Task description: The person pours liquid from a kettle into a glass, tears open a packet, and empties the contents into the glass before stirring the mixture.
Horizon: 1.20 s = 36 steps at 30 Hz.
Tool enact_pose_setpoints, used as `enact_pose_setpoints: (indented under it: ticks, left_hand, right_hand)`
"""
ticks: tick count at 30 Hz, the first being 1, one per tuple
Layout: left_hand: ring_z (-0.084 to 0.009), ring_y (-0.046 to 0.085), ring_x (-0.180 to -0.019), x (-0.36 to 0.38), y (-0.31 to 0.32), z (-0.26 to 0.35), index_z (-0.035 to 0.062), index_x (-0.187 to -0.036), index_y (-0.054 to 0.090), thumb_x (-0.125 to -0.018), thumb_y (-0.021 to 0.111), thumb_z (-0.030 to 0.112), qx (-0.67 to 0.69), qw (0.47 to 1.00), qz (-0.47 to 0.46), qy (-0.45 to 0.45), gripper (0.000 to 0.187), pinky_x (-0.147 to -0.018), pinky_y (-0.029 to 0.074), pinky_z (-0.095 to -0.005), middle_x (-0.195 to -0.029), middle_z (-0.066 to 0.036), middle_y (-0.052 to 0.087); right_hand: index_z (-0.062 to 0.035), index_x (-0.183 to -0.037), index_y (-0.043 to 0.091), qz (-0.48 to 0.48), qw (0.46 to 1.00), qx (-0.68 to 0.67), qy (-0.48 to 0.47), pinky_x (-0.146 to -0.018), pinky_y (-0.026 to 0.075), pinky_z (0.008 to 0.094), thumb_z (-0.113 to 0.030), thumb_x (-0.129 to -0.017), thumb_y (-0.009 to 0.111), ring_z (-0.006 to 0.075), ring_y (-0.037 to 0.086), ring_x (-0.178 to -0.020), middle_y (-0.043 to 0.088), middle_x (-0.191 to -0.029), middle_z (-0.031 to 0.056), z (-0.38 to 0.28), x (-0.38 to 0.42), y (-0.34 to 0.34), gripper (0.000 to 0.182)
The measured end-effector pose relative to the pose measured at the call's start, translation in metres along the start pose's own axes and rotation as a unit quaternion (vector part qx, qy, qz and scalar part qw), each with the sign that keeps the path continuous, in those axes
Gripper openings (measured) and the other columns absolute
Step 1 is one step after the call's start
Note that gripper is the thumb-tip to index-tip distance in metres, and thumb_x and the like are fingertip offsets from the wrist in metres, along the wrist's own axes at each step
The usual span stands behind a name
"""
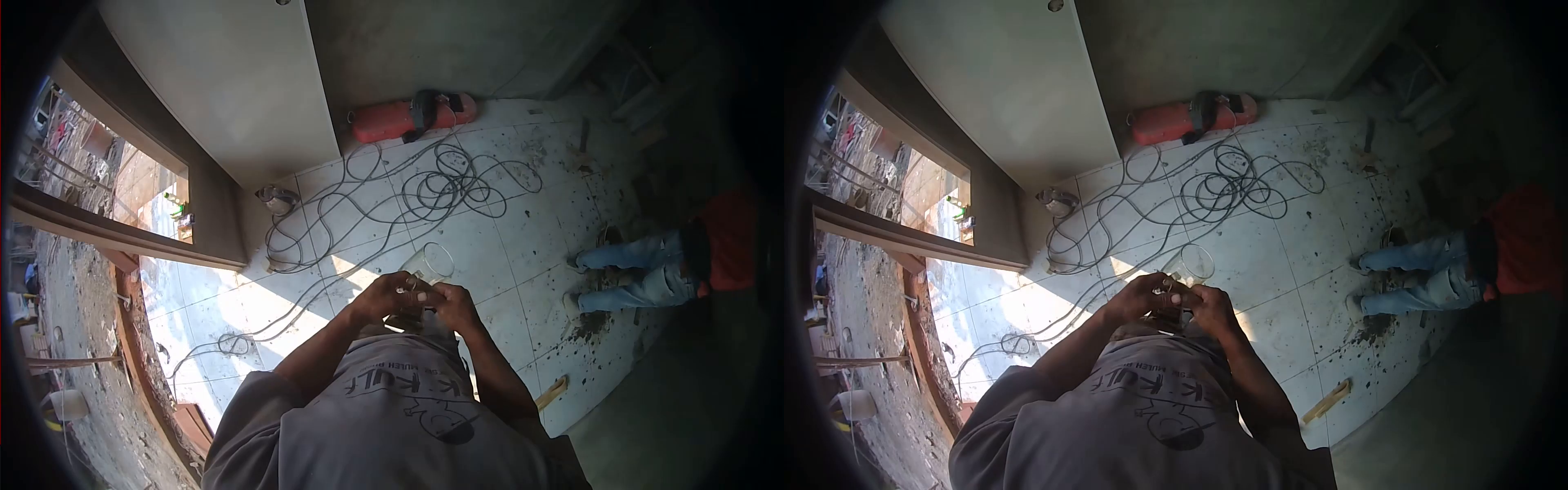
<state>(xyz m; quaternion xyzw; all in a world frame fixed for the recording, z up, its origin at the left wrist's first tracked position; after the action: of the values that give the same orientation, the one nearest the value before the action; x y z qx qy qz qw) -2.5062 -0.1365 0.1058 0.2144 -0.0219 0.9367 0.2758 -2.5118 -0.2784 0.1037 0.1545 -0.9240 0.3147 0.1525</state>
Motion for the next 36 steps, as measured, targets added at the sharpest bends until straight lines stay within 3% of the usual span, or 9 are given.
enact_pose_setpoints:
  ticks: [5, 9, 17, 20, 29, 31, 32, 33, 36]
  left_hand:
    - [-0.0121, 0.060, -0.082, -0.064, -0.043, 0.005, 0.0024, -0.100, 0.064, -0.087, 0.068, 0.022, -0.046, 0.988, 0.145, -0.016, 0.024, -0.074, 0.049, -0.0302, -0.086, -0.008, 0.066]
    - [-0.0185, 0.066, -0.079, -0.108, -0.095, 0.018, 0.0044, -0.097, 0.066, -0.082, 0.069, 0.014, -0.141, 0.964, 0.224, 0.013, 0.019, -0.071, 0.051, -0.0312, -0.086, -0.011, 0.069]
    - [-0.0308, 0.068, -0.084, -0.231, -0.194, 0.070, 0.0070, -0.099, 0.066, -0.076, 0.072, 0.024, -0.358, 0.929, 0.087, 0.031, 0.029, -0.072, 0.053, -0.0380, -0.092, -0.013, 0.069]
    - [-0.0323, 0.067, -0.085, -0.264, -0.226, 0.071, 0.0076, -0.103, 0.064, -0.072, 0.075, 0.029, -0.414, 0.910, 0.019, -0.008, 0.039, -0.073, 0.054, -0.0407, -0.093, -0.014, 0.068]
    - [-0.0363, 0.066, -0.092, -0.322, -0.355, 0.092, 0.0058, -0.109, 0.060, -0.070, 0.078, 0.032, -0.313, 0.940, 0.067, -0.115, 0.050, -0.079, 0.053, -0.0442, -0.097, -0.018, 0.068]
    - [-0.0384, 0.065, -0.093, -0.334, -0.377, 0.069, 0.0069, -0.117, 0.056, -0.073, 0.076, 0.030, -0.258, 0.942, 0.168, -0.135, 0.053, -0.081, 0.052, -0.0444, -0.102, -0.019, 0.067]
    - [-0.0384, 0.065, -0.093, -0.339, -0.379, 0.062, 0.0069, -0.117, 0.056, -0.073, 0.076, 0.030, -0.257, 0.941, 0.172, -0.137, 0.053, -0.081, 0.052, -0.0444, -0.102, -0.019, 0.067]
    - [-0.0395, 0.063, -0.098, -0.346, -0.387, 0.063, 0.0045, -0.120, 0.052, -0.073, 0.075, 0.025, -0.230, 0.944, 0.209, -0.108, 0.056, -0.084, 0.051, -0.0449, -0.107, -0.021, 0.064]
    - [-0.0411, 0.060, -0.104, -0.394, -0.417, 0.038, 0.0018, -0.125, 0.047, -0.076, 0.071, 0.018, -0.171, 0.944, 0.259, -0.108, 0.056, -0.086, 0.050, -0.0453, -0.114, -0.025, 0.060]
  right_hand:
    - [-0.0012, -0.094, 0.069, -0.080, 0.974, -0.213, 0.016, -0.067, 0.043, 0.0278, -0.041, -0.093, 0.058, 0.0080, 0.052, -0.072, 0.063, -0.078, 0.0003, 0.022, -0.087, -0.031, 0.041]
    - [0.0001, -0.102, 0.069, -0.120, 0.983, -0.109, 0.089, -0.072, 0.044, 0.0300, -0.048, -0.093, 0.055, 0.0123, 0.054, -0.076, 0.066, -0.087, 0.0056, 0.006, -0.156, -0.040, 0.051]
    - [-0.0008, -0.108, 0.065, -0.097, 0.891, -0.286, 0.339, -0.075, 0.050, 0.0343, -0.066, -0.080, 0.062, 0.0216, 0.064, -0.085, 0.065, -0.100, 0.0103, 0.013, -0.320, 0.013, 0.072]
    - [-0.0027, -0.103, 0.064, -0.104, 0.879, -0.289, 0.365, -0.071, 0.051, 0.0346, -0.057, -0.081, 0.065, 0.0219, 0.064, -0.085, 0.065, -0.094, 0.0089, -0.006, -0.374, 0.016, 0.058]
    - [-0.0032, -0.083, 0.064, -0.102, 0.850, -0.396, 0.333, -0.055, 0.040, 0.0262, -0.033, -0.079, 0.073, 0.0125, 0.050, -0.057, 0.057, -0.069, 0.0024, -0.054, -0.518, 0.041, 0.031]
    - [-0.0038, -0.084, 0.065, -0.112, 0.857, -0.372, 0.338, -0.057, 0.045, 0.0292, -0.027, -0.077, 0.073, 0.0165, 0.057, -0.060, 0.063, -0.074, 0.0072, -0.055, -0.546, 0.041, 0.026]
    - [-0.0049, -0.083, 0.063, -0.108, 0.974, -0.193, 0.057, -0.057, 0.048, 0.0347, -0.026, -0.080, 0.067, 0.0235, 0.062, -0.063, 0.065, -0.073, 0.0102, -0.071, -0.583, 0.031, 0.022]
    - [-0.0059, -0.082, 0.062, -0.088, 0.967, 0.010, -0.241, -0.058, 0.050, 0.0401, -0.025, -0.082, 0.061, 0.0305, 0.066, -0.066, 0.066, -0.072, 0.0133, -0.113, -0.599, 0.026, 0.019]
    - [-0.0096, -0.086, 0.062, -0.117, 0.945, 0.088, -0.291, -0.060, 0.051, 0.0438, -0.023, -0.082, 0.058, 0.0354, 0.066, -0.070, 0.066, -0.076, 0.0159, -0.089, -0.662, 0.051, 0.014]
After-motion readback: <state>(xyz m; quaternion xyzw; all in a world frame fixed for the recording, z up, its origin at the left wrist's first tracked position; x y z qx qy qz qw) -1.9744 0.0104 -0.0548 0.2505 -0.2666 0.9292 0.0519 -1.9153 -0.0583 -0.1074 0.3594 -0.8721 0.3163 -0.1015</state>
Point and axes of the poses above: each hand's wrist, its own x-axis away from the middle knuckle, its own y-axis out of the palm, z = x × y, the point moved 9 cm from there along -x, towards the middle knuckle
